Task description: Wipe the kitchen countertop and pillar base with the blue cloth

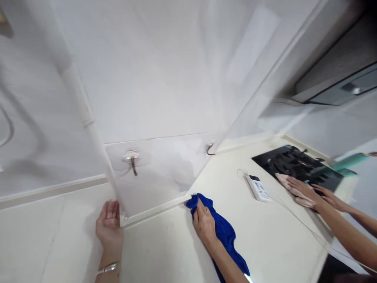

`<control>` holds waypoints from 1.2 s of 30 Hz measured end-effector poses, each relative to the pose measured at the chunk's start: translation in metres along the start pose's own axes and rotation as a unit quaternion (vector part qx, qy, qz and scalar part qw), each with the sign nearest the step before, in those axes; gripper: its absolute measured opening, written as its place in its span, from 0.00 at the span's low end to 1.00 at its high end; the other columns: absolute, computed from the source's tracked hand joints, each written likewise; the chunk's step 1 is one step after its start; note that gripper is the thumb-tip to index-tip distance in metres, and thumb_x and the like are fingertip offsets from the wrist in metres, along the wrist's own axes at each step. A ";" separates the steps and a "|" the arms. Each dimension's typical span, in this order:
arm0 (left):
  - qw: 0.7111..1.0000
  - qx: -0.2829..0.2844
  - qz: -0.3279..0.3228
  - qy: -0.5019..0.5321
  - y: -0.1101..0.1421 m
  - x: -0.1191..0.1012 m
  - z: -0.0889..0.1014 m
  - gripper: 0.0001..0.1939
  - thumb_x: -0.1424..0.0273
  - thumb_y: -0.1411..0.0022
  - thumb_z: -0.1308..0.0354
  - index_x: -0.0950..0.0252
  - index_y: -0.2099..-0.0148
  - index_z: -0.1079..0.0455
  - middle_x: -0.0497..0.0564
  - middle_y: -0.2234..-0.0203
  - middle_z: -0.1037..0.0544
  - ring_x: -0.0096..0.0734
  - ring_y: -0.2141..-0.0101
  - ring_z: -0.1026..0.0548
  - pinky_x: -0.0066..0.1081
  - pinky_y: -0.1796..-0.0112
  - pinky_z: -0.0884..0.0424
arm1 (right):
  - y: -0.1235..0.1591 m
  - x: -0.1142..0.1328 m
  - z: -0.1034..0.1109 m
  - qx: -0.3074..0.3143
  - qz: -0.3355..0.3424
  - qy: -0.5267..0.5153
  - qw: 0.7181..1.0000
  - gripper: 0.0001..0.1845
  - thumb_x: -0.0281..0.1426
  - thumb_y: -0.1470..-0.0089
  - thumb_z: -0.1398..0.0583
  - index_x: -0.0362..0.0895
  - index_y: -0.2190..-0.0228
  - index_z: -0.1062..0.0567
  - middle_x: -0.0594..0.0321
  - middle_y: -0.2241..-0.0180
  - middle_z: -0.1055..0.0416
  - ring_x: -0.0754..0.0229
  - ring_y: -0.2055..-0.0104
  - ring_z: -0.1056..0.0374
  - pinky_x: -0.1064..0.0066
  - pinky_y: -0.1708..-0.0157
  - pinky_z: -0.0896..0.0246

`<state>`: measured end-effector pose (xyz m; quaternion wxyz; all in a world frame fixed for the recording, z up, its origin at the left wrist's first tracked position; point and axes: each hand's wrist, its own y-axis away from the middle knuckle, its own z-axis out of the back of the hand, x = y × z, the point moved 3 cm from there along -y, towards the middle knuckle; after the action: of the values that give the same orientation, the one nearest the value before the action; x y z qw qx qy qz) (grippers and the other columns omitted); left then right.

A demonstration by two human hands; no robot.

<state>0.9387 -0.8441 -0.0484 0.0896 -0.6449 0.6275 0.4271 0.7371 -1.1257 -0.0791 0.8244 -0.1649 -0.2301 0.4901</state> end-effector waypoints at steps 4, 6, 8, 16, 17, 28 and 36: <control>0.999 -0.011 -0.017 -0.045 0.000 0.000 -0.004 0.12 0.66 0.50 0.45 0.62 0.63 0.28 0.45 0.70 0.24 0.25 0.65 0.27 0.31 0.45 0.35 | -0.007 -0.002 -0.005 0.005 -0.023 -0.016 1.000 0.25 0.24 0.42 0.51 0.45 0.47 0.27 0.56 0.51 0.23 0.57 0.58 0.27 0.65 0.56 0.28; 0.998 -0.015 -0.020 -0.057 0.000 0.000 -0.006 0.11 0.68 0.51 0.45 0.62 0.63 0.28 0.45 0.70 0.25 0.24 0.65 0.27 0.31 0.44 0.35 | -0.002 0.005 -0.007 -0.045 -0.035 -0.051 0.997 0.23 0.25 0.42 0.51 0.44 0.50 0.25 0.54 0.54 0.22 0.56 0.57 0.26 0.63 0.54 0.29; 0.998 -0.025 -0.017 -0.056 0.000 0.001 -0.008 0.11 0.70 0.53 0.44 0.62 0.63 0.28 0.45 0.70 0.25 0.24 0.65 0.27 0.31 0.42 0.37 | 0.008 0.009 -0.005 -0.105 -0.083 -0.100 0.986 0.19 0.28 0.40 0.50 0.42 0.55 0.22 0.54 0.61 0.20 0.58 0.62 0.25 0.66 0.58 0.28; 0.995 -0.029 -0.023 -0.090 -0.008 0.005 0.000 0.15 0.70 0.57 0.43 0.61 0.62 0.29 0.45 0.70 0.26 0.26 0.65 0.27 0.35 0.44 0.33 | -0.003 0.027 0.023 -0.109 -0.142 -0.264 0.948 0.19 0.34 0.37 0.49 0.42 0.56 0.22 0.60 0.66 0.21 0.61 0.67 0.25 0.72 0.64 0.28; 0.996 -0.029 -0.020 -0.087 -0.008 0.005 0.000 0.15 0.70 0.57 0.43 0.62 0.62 0.29 0.45 0.70 0.26 0.25 0.65 0.27 0.34 0.44 0.33 | -0.008 0.035 0.022 -0.103 -0.111 -0.257 0.955 0.19 0.33 0.37 0.50 0.42 0.54 0.22 0.59 0.64 0.20 0.60 0.63 0.24 0.71 0.60 0.28; 0.998 -0.025 0.024 -0.054 0.000 -0.003 -0.009 0.13 0.73 0.57 0.45 0.61 0.65 0.29 0.44 0.73 0.26 0.27 0.65 0.26 0.36 0.40 0.37 | 0.017 0.064 0.019 -0.013 0.064 -0.061 0.996 0.23 0.23 0.45 0.49 0.47 0.50 0.27 0.59 0.54 0.22 0.53 0.49 0.31 0.50 0.42 0.39; 0.998 -0.005 -0.008 -0.055 -0.019 0.005 0.001 0.14 0.73 0.60 0.45 0.62 0.65 0.29 0.45 0.74 0.27 0.29 0.66 0.26 0.40 0.41 0.35 | 0.080 0.032 0.080 0.036 0.078 0.013 0.996 0.32 0.36 0.43 0.44 0.48 0.38 0.38 0.57 0.43 0.28 0.47 0.37 0.37 0.47 0.39 0.41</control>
<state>0.9546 -0.8430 -0.0601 0.1240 -0.6260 0.6143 0.4640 0.6483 -1.0568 -0.0448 0.7920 -0.1586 -0.1881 0.5588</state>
